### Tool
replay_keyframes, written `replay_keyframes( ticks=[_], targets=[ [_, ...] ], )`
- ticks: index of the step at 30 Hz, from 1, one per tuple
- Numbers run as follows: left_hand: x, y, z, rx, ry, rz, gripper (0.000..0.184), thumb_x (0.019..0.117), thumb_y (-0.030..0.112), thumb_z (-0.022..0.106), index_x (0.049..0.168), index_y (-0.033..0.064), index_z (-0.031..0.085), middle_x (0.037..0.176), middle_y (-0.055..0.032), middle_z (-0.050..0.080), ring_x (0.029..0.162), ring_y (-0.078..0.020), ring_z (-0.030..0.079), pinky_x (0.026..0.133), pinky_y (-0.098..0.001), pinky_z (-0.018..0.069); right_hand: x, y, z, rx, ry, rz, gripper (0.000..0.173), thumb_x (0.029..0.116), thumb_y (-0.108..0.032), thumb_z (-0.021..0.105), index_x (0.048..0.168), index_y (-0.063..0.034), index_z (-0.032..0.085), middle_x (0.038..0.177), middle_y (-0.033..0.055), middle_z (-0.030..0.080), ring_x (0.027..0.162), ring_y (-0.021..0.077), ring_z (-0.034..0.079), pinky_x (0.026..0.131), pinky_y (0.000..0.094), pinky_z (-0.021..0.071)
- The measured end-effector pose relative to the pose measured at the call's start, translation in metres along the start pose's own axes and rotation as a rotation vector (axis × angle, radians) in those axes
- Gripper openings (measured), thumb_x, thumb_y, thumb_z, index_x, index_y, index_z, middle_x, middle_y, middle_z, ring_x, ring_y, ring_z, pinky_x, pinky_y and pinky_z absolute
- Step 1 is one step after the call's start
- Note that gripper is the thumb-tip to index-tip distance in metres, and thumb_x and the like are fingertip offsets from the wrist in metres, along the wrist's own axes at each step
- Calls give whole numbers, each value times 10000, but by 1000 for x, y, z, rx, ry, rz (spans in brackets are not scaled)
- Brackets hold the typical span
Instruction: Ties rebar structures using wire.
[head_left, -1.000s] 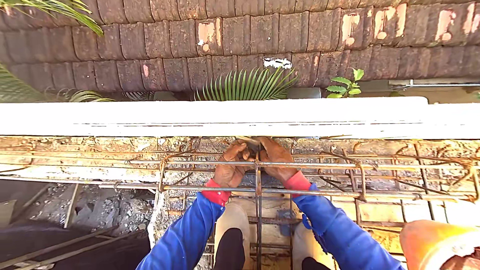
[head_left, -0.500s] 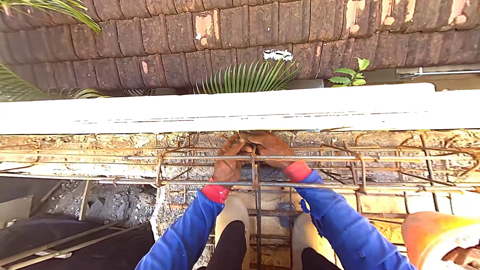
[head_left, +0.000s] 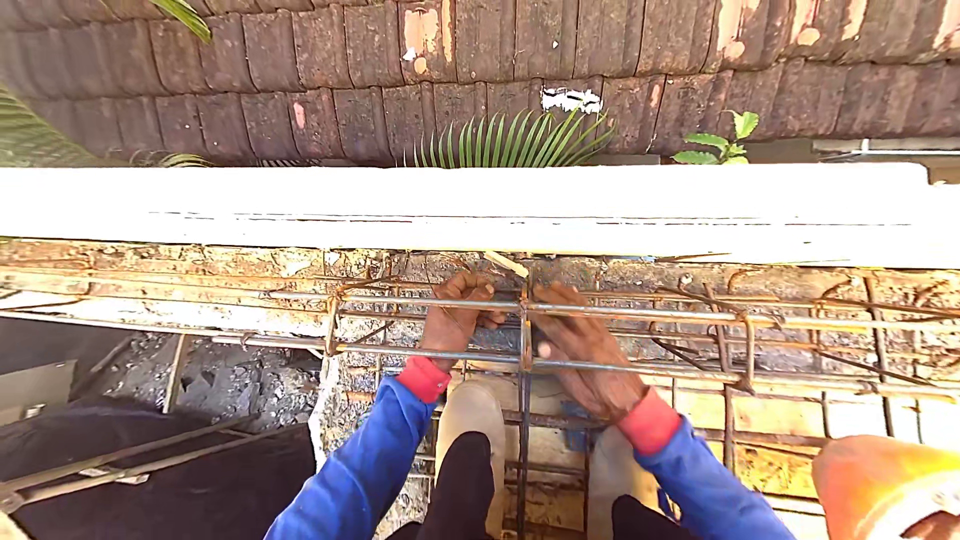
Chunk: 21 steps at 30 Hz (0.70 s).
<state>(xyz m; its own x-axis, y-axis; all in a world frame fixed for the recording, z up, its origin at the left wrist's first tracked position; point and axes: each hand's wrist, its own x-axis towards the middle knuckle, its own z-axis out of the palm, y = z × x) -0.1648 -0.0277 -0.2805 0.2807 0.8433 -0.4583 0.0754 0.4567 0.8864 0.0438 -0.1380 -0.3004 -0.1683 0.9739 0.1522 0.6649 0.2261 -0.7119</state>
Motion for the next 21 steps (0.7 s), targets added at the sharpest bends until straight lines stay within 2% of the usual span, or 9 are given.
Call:
replay_keyframes(
  ticks=[3, 6, 8, 10, 12, 14, 15, 17, 21],
  targets=[
    [-8, -1, -3, -95, 28, -75, 181, 1041, 91, 587, 1174, -19, 641, 837, -191, 736, 667, -261, 740, 622, -387, 645, -25, -19, 12, 63, -33, 15, 495, 1085, -442, 421, 1386, -115, 638, 1522, 64, 549, 1503, 260, 388, 1250, 456, 336],
    [-26, 0, -7, -390, 56, -195, 287, 1109, 138, 421, 1210, -41, 622, 922, -239, 730, 785, -319, 753, 722, -433, 648, -21, -21, 17, 86, 100, 19, 252, 1074, -276, 520, 1172, -139, 708, 1320, 36, 680, 1399, 233, 518, 1204, 401, 412],
    [-42, 1, -13, -628, 41, -212, 482, 1143, 272, 227, 1228, -23, 598, 1003, -235, 731, 882, -328, 753, 820, -443, 633, -19, -23, 16, 81, 117, 0, 260, 1066, -309, 550, 1164, -126, 705, 1273, 30, 711, 1355, 209, 567, 1200, 411, 418],
    [-54, 7, -14, -833, 75, -228, 581, 1131, 413, 198, 1122, 37, 641, 913, -171, 741, 843, -291, 755, 831, -433, 629, -23, -27, 17, 54, 112, 19, 306, 1058, -362, 561, 1203, -121, 684, 1275, 33, 712, 1293, 177, 616, 1170, 401, 444],
    [-61, 7, -17, -907, 130, -226, 543, 1125, 407, 263, 1071, 58, 675, 695, -46, 640, 629, -174, 674, 676, -351, 621, -24, -30, 19, 32, 119, 39, 316, 1048, -377, 578, 1206, -122, 676, 1265, 44, 709, 1248, 170, 638, 1124, 378, 482],
    [-69, -3, -23, -808, 230, -214, 403, 1131, 299, 314, 1087, 47, 625, 575, 30, 472, 424, -68, 469, 427, -222, 469, -24, -33, 21, 23, 121, 74, 324, 1040, -393, 586, 1184, -117, 675, 1262, 59, 700, 1215, 170, 649, 1060, 339, 525],
    [-75, -9, -31, -726, 270, -211, 377, 1132, 268, 318, 1123, 30, 611, 561, 42, 417, 390, -51, 393, 376, -200, 395, -25, -34, 22, 21, 117, 88, 330, 1038, -397, 586, 1181, -115, 678, 1271, 61, 697, 1204, 168, 653, 1042, 331, 534],
    [-86, -17, -49, -484, 363, -193, 357, 1121, 190, 331, 1145, 4, 634, 533, 61, 364, 364, -34, 319, 340, -187, 315, -27, -33, 21, 21, 101, 97, 320, 1042, -388, 580, 1164, -116, 695, 1278, 56, 697, 1205, 169, 654, 1043, 331, 536],
    [-92, -15, -72, -145, 471, -165, 276, 1063, 111, 441, 902, 62, 661, 479, 65, 327, 365, -41, 289, 352, -206, 271, -33, -27, 18, -22, 108, 54, 300, 1058, -365, 549, 1091, -122, 722, 1178, 53, 733, 1135, 175, 685, 1011, 336, 548]
  ],
)
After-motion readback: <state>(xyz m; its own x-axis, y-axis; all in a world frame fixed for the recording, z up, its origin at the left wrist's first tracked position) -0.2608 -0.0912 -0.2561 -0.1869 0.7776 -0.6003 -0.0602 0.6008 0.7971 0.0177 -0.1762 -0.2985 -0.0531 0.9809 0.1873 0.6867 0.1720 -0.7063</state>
